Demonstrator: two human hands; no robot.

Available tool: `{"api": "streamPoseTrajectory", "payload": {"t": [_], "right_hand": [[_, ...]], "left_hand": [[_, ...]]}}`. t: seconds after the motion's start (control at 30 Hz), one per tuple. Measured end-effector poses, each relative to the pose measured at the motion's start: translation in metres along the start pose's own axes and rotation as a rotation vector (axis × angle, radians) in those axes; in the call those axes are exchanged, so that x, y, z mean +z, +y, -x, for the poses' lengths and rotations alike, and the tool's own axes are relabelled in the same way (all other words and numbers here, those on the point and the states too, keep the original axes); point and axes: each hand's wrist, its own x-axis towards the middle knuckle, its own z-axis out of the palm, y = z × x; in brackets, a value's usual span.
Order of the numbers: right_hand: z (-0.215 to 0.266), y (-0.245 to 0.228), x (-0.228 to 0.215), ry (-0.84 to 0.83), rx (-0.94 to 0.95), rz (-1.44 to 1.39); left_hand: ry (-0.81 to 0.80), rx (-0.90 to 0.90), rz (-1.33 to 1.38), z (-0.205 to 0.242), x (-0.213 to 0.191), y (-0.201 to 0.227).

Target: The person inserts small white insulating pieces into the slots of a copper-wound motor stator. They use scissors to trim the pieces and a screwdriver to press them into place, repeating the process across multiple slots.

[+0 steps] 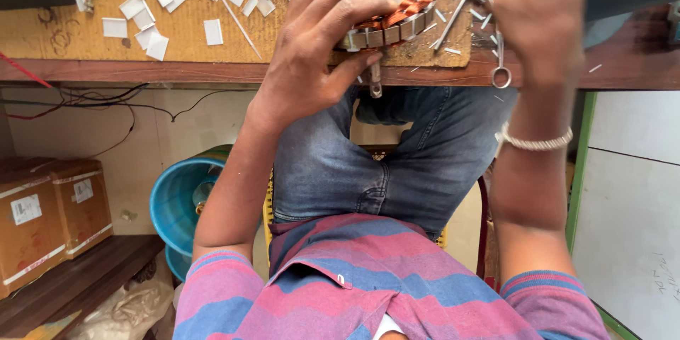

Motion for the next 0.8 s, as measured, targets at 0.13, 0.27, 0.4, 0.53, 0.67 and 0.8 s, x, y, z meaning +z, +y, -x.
{"api": "streamPoseTrajectory", "payload": {"t": [0.13, 0.27, 0.4, 0.53, 0.67, 0.8], "right_hand": [[0.022, -0.03, -0.052, 0.064, 0.451, -0.773], [0.031, -0.061, -0.066, 0.176, 0.525, -1.344], [0.039, -0.07, -0.08, -0.043, 0.549, -1.861], [0.052, -0.097, -0.089, -0.135, 0.573, -1.179], [0.038, -0.121, -0.09, -0.115, 0.22, -0.756], [0.012, -0.132, -0.097, -0.114, 0.099, -0.566]], "left_hand": [[0.023, 0.024, -0.226, 0.0, 0.016, 0.009], [0.061, 0.087, -0.264, -0.005, 0.021, 0.004], [0.098, 0.08, -0.143, 0.0, 0.018, -0.006], [0.114, 0.047, -0.034, -0.001, 0.011, -0.019], [0.121, 0.056, 0.008, -0.006, 0.007, -0.024], [0.134, 0.033, 0.019, -0.006, 0.008, -0.022]]}}
